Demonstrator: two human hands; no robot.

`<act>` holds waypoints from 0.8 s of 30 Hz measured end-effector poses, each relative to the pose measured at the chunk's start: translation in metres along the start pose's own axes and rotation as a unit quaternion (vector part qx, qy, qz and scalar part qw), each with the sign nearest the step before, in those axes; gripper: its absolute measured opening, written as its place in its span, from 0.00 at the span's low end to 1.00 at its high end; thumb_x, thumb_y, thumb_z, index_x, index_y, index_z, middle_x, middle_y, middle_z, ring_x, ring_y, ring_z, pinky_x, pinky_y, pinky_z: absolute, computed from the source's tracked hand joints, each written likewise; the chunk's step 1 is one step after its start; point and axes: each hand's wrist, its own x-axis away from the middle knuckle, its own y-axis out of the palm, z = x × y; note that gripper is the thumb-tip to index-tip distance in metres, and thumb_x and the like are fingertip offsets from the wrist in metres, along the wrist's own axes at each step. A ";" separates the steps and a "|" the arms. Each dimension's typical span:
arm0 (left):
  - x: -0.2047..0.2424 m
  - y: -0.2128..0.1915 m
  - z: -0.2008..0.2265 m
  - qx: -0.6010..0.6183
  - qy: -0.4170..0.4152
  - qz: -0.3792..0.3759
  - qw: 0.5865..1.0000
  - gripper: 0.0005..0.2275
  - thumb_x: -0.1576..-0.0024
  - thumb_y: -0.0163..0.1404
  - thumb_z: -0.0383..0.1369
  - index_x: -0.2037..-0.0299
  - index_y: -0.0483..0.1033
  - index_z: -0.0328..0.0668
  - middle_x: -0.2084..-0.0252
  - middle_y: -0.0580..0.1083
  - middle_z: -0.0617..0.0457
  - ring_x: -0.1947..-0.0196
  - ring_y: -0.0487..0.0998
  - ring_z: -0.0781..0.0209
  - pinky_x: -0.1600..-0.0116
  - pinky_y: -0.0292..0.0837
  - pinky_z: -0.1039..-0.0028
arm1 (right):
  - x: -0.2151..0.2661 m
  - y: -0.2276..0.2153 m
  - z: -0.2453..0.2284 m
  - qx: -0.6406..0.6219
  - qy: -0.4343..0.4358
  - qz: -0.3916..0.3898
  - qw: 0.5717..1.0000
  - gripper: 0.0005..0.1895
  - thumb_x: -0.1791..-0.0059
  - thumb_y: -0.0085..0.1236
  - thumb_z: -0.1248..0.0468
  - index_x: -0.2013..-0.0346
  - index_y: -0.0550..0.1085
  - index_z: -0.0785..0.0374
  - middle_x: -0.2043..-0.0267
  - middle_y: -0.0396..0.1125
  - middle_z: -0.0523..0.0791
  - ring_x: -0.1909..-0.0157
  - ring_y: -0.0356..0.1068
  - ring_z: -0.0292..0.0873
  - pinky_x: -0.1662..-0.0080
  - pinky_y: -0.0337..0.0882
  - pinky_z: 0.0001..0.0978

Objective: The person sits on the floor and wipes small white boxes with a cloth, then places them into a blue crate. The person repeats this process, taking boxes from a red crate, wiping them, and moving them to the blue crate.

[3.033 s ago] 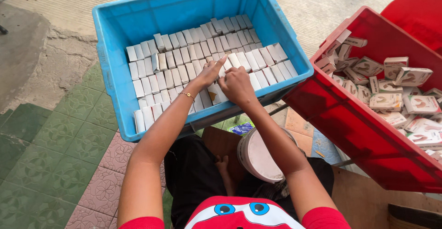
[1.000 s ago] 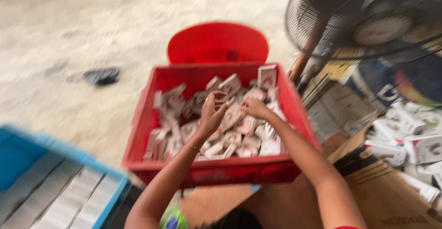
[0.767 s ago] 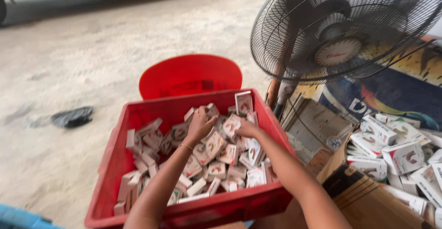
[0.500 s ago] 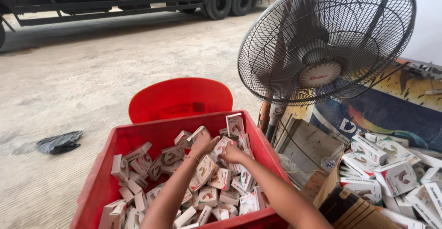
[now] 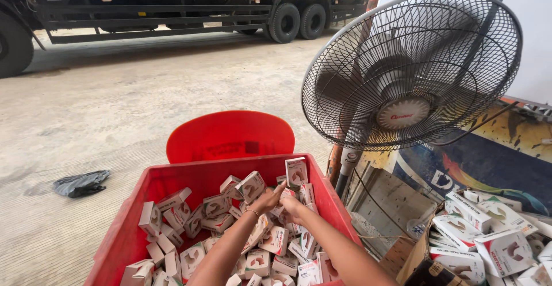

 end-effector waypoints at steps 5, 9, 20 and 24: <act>0.031 0.002 0.030 0.099 -0.025 0.040 0.994 0.56 0.58 0.20 0.76 0.38 0.46 0.22 0.38 0.53 0.27 0.34 0.49 0.39 0.33 0.42 0.55 | 0.023 -0.001 -0.013 0.093 -0.081 0.070 0.990 0.22 0.59 0.49 0.63 0.54 0.65 0.74 0.70 0.63 0.53 0.71 0.63 0.49 0.74 0.64 0.43; 0.019 0.009 0.022 0.191 -0.037 0.131 0.972 0.53 0.52 0.25 0.73 0.37 0.39 0.20 0.37 0.43 0.21 0.34 0.45 0.31 0.34 0.41 0.49 | 0.090 0.019 -0.044 0.141 -0.151 0.118 0.971 0.24 0.57 0.43 0.55 0.58 0.70 0.73 0.61 0.68 0.56 0.51 0.65 0.53 0.50 0.64 0.42; 0.094 0.008 0.039 0.334 -0.063 0.345 0.875 0.37 0.48 0.36 0.56 0.41 0.54 0.26 0.40 0.50 0.27 0.37 0.53 0.33 0.34 0.47 0.56 | 0.056 0.037 -0.040 0.123 -0.251 0.071 0.957 0.35 0.57 0.50 0.46 0.41 0.62 0.63 0.38 0.55 0.58 0.34 0.50 0.55 0.35 0.49 0.42; 0.117 0.011 0.036 0.402 0.004 0.380 0.833 0.33 0.45 0.35 0.51 0.40 0.57 0.24 0.40 0.51 0.28 0.36 0.51 0.33 0.33 0.43 0.57 | 0.169 0.057 -0.055 0.094 -0.298 0.026 0.950 0.37 0.59 0.52 0.56 0.38 0.57 0.64 0.34 0.52 0.50 0.33 0.51 0.49 0.38 0.56 0.39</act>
